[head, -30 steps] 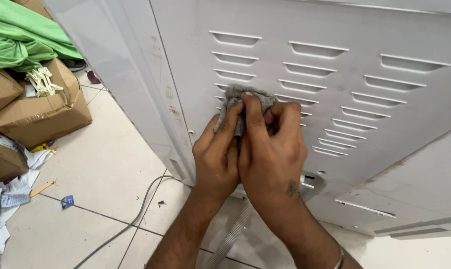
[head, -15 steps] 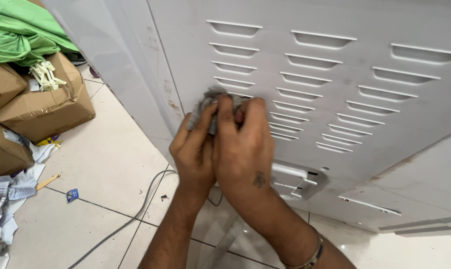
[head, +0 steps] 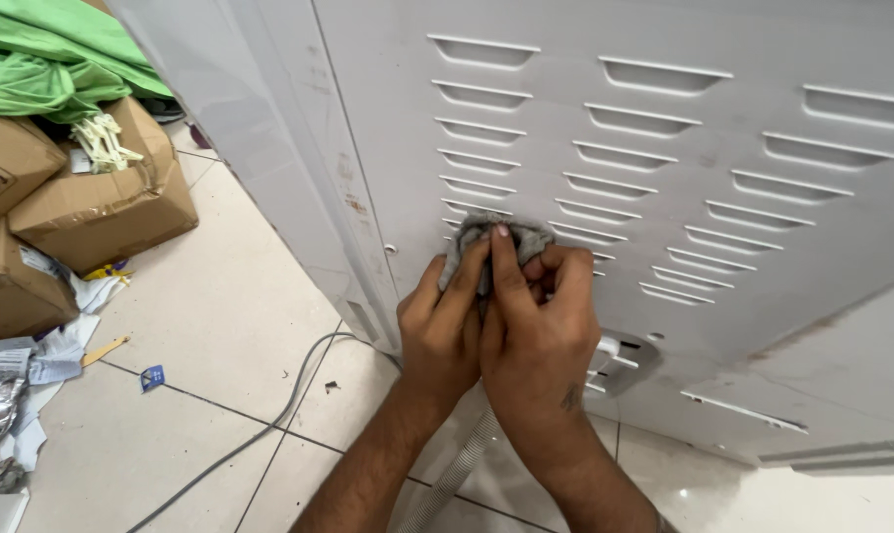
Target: The person wipes the exterior surfaces of a white appliance using a grey cloth. They clean the side panels, the bottom edge, and the rear vented area, moving around the appliance to reach different sections.
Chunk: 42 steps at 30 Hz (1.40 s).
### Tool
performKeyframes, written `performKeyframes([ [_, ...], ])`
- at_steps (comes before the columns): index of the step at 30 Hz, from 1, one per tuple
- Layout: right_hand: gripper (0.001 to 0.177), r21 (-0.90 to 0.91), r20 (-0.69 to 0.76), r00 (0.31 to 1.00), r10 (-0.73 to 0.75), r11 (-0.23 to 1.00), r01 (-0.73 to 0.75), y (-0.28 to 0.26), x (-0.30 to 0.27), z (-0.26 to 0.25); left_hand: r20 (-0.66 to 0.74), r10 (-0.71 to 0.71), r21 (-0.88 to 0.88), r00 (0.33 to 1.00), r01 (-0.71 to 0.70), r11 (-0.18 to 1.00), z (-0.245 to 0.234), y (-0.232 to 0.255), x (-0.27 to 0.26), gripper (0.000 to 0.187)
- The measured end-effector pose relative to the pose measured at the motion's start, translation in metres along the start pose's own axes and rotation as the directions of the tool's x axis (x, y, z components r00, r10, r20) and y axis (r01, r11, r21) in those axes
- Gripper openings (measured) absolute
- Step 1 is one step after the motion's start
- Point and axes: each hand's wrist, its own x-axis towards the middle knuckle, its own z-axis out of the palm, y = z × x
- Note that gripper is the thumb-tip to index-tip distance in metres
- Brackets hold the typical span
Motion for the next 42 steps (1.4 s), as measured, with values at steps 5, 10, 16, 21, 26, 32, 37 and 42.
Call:
performKeyframes([
  [5, 0.038, 0.022, 0.009, 1.0, -0.014, 1.0, 0.014, -0.001, -0.004, 0.02, -0.021, -0.044, 0.031, 0.999, 0.045, 0.999, -0.009, -0.019, -0.01, 0.037],
  [10, 0.034, 0.014, 0.033, 0.997, -0.068, 0.998, 0.067, -0.014, 0.007, 0.029, -0.086, -0.163, -0.048, 0.983, 0.159, 0.986, -0.012, -0.019, -0.005, 0.034],
  [16, 0.038, -0.046, 0.018, 0.999, 0.032, 0.998, -0.032, 0.005, -0.002, -0.006, -0.009, -0.085, -0.106, 0.996, 0.083, 0.991, 0.007, 0.003, -0.009, 0.037],
  [21, 0.043, -0.031, 0.044, 0.997, 0.064, 0.998, -0.063, 0.012, -0.018, -0.006, 0.02, -0.097, -0.088, 0.995, 0.098, 0.991, 0.011, 0.007, -0.018, 0.036],
  [26, 0.041, 0.02, 0.063, 0.997, 0.046, 0.999, -0.047, 0.007, -0.02, 0.008, -0.019, -0.137, -0.01, 0.99, 0.137, 0.991, 0.003, -0.002, -0.021, 0.038],
  [32, 0.038, -0.01, 0.061, 0.998, -0.016, 1.0, 0.016, -0.007, -0.008, 0.033, -0.092, -0.123, 0.043, 0.988, 0.127, 0.991, -0.007, -0.018, -0.02, 0.035],
  [37, 0.04, -0.025, 0.079, 0.997, -0.025, 0.999, 0.027, 0.003, -0.02, 0.027, -0.096, -0.144, -0.01, 0.985, 0.144, 0.99, 0.004, -0.012, -0.035, 0.034],
  [42, 0.036, 0.021, 0.085, 0.995, 0.056, 0.998, -0.058, 0.017, -0.036, 0.021, 0.009, -0.218, -0.021, 0.976, 0.218, 0.976, 0.012, -0.015, -0.047, 0.034],
])
